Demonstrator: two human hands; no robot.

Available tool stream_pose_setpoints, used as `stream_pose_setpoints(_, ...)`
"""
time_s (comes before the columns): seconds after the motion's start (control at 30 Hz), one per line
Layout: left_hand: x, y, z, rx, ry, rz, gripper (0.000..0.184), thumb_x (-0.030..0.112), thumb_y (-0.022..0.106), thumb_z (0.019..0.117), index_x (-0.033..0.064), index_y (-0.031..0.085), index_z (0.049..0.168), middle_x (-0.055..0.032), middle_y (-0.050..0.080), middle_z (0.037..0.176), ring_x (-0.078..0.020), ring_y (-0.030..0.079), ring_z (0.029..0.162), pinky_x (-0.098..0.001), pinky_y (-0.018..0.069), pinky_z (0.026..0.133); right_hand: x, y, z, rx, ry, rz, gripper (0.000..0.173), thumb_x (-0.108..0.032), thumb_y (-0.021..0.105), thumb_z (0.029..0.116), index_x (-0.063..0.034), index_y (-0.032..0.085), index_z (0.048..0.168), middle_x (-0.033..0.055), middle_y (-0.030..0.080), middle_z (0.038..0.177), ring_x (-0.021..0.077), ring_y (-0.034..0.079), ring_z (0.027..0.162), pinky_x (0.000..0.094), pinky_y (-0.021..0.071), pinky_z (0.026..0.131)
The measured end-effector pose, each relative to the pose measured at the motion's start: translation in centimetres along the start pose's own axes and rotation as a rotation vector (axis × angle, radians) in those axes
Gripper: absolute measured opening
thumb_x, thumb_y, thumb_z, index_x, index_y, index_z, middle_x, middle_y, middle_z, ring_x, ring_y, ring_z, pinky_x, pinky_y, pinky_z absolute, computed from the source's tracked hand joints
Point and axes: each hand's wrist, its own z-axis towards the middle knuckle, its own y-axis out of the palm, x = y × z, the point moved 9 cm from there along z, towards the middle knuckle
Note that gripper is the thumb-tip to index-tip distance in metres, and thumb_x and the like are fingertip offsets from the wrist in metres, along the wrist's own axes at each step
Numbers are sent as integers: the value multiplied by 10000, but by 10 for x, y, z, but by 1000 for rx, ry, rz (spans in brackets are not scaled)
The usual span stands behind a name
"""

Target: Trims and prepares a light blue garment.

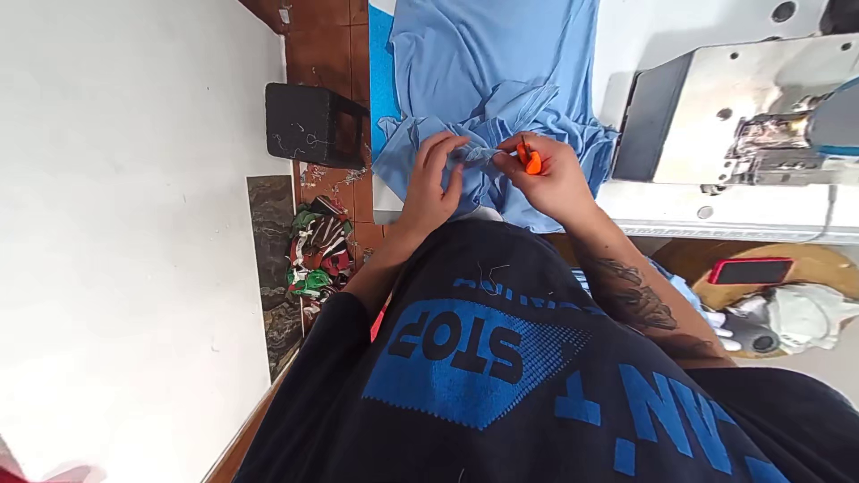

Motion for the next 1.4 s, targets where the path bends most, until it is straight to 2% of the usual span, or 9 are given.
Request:
stream_pose_setpoints(0.1,11,5,-2,69,122,152,377,48,766,844,-116,618,1149,-293,615,1146,-310,646,1015,-341,559,852,3,1,-1,13,83,188,150,-163,608,1017,-36,679,1056,-99,566,758,-106,445,575,82,384,545)
stream_pose_setpoints(0.27,6,14,4,61,-1,-8,287,-141,592,848,-145,659,1127,-258,717,1057,-272,721,959,-343,588,857,-5,-1,-5,-6,137,216,110,-148,610,1025,-58,669,1049,-108,551,728,-100,445,553,81,385,523)
stream_pose_setpoints(0.43,-1,14,11,-353,-237,-426,306,-48,405,918,-107,637,1109,-85,668,923,-30,603,784,-214,522,738,-8,-22,-4,0,74,114,143,-169,597,1015,-51,676,1010,-99,519,699,-95,415,545,93,356,521)
stream_pose_setpoints(0.6,7,18,16,-313,-299,-649,175,6,502,1009,-12,675,989,60,664,831,33,616,761,-187,542,740,-20,-32,-4,138,-167,75,199,-114,585,1001,31,683,1097,61,630,1057,-33,535,838,116,445,732)
stream_pose_setpoints(1.03,38,5,18,-197,-92,-321,154,-20,636,923,-115,695,1030,-126,678,965,-48,641,824,-183,550,757,-59,-27,-20,245,-273,-258,115,-44,662,925,30,743,959,186,725,984,168,686,914,240,526,814)
stream_pose_setpoints(1.13,33,7,14,-164,-153,-353,165,7,650,947,-99,696,1065,-115,691,993,-45,647,849,-195,551,779,-44,-30,-17,228,-115,-14,121,-73,633,976,21,702,1010,53,658,893,4,554,736,128,449,677)
stream_pose_setpoints(1.2,32,8,12,-159,-190,-404,166,4,640,959,-92,687,1086,-92,688,1004,-22,641,838,-187,554,776,-24,-20,-16,144,136,387,75,-97,569,1019,-118,635,1047,-107,585,749,-61,475,531,97,426,500)
stream_pose_setpoints(1.3,34,8,11,-145,-199,-438,172,-4,618,967,-95,670,1103,-73,687,982,-4,629,808,-177,549,758,-16,-5,-17,70,330,814,179,-120,449,1065,-176,612,1014,-115,562,692,-34,426,448,114,411,427)
stream_pose_setpoints(1.4,36,7,13,-148,-187,-456,280,-24,587,969,-107,588,1236,-69,694,990,-10,648,839,-197,557,790,-17,-10,-17,107,310,806,165,-120,459,1072,-161,614,1035,-99,622,782,-39,432,460,106,410,427)
